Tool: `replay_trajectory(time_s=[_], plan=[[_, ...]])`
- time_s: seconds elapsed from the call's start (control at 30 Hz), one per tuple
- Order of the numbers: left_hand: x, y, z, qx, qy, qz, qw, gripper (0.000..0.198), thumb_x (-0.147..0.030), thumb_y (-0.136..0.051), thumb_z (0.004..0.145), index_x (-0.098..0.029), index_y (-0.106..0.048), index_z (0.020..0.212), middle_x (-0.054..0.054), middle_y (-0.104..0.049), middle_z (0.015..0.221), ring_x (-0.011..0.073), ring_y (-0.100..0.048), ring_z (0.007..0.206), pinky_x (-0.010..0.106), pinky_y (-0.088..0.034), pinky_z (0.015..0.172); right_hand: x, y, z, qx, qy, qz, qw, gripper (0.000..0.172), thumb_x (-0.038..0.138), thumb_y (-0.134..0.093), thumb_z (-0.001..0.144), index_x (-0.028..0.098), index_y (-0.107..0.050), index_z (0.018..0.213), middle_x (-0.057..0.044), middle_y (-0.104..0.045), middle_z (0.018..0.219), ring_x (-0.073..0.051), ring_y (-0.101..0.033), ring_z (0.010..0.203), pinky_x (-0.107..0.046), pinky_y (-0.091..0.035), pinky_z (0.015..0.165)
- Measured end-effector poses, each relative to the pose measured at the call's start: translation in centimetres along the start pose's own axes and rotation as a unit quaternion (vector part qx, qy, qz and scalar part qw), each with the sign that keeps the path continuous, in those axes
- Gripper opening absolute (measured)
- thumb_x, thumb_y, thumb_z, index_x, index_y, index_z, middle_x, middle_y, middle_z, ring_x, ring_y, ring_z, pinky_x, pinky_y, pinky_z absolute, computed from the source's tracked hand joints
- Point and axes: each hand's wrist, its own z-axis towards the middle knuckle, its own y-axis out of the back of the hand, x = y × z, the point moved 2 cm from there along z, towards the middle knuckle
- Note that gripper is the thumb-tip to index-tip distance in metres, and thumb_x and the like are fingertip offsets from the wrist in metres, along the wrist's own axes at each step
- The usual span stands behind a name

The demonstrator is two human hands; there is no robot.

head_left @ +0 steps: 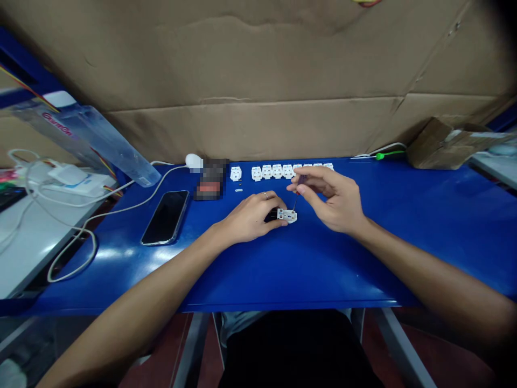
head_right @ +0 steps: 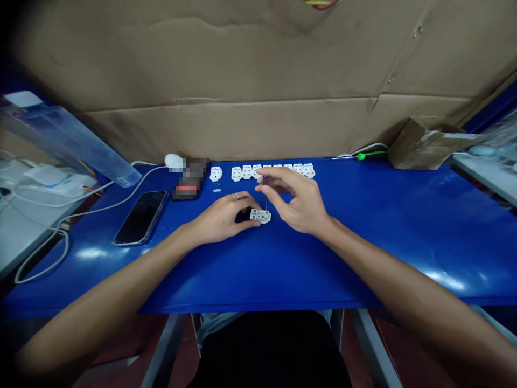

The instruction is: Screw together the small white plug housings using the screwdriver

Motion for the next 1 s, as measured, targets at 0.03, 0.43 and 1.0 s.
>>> replay_trajectory(time_s=[0.03, 0.43, 1.0], plan=[[0.01, 0.01, 0.00, -0.002, -0.001, 0.001, 1.000, 0.026, -0.035, -0.082, 0.108, -0.021, -0.079, 0.129, 0.009, -0.079, 0.129, 0.0289, -0.077, 0.116, 0.045, -0.062, 0.102, 0.12, -0.03, 0.02, -0.012, 0.010, -0.014, 1.000, 0.037, 0.026, -0.083, 0.105, 0.035, -0.083, 0.141, -0.004, -0.085, 0.126, -0.021, -0.087, 0.107, -0.040, -0.076, 0.097], [0.16, 0.03, 0.02, 0.000, -0.004, 0.010, 1.000, 0.026, -0.037, -0.080, 0.108, -0.022, -0.079, 0.129, 0.009, -0.080, 0.127, 0.0300, -0.077, 0.116, 0.047, -0.061, 0.102, 0.42, 0.23, 0.06, -0.014, 0.030, -0.030, 0.999, 0.042, 0.022, -0.087, 0.101, 0.043, -0.086, 0.138, 0.001, -0.091, 0.122, -0.023, -0.089, 0.102, -0.046, -0.076, 0.097], [0.07, 0.14, 0.02, 0.000, 0.000, 0.012, 1.000, 0.027, -0.037, -0.081, 0.108, -0.022, -0.079, 0.129, 0.009, -0.079, 0.126, 0.0292, -0.077, 0.112, 0.045, -0.061, 0.099, 0.66, 0.29, 0.24, 0.015, 0.020, -0.019, 1.000, 0.040, 0.023, -0.081, 0.105, 0.037, -0.083, 0.143, -0.002, -0.089, 0.123, -0.022, -0.087, 0.104, -0.043, -0.076, 0.098]])
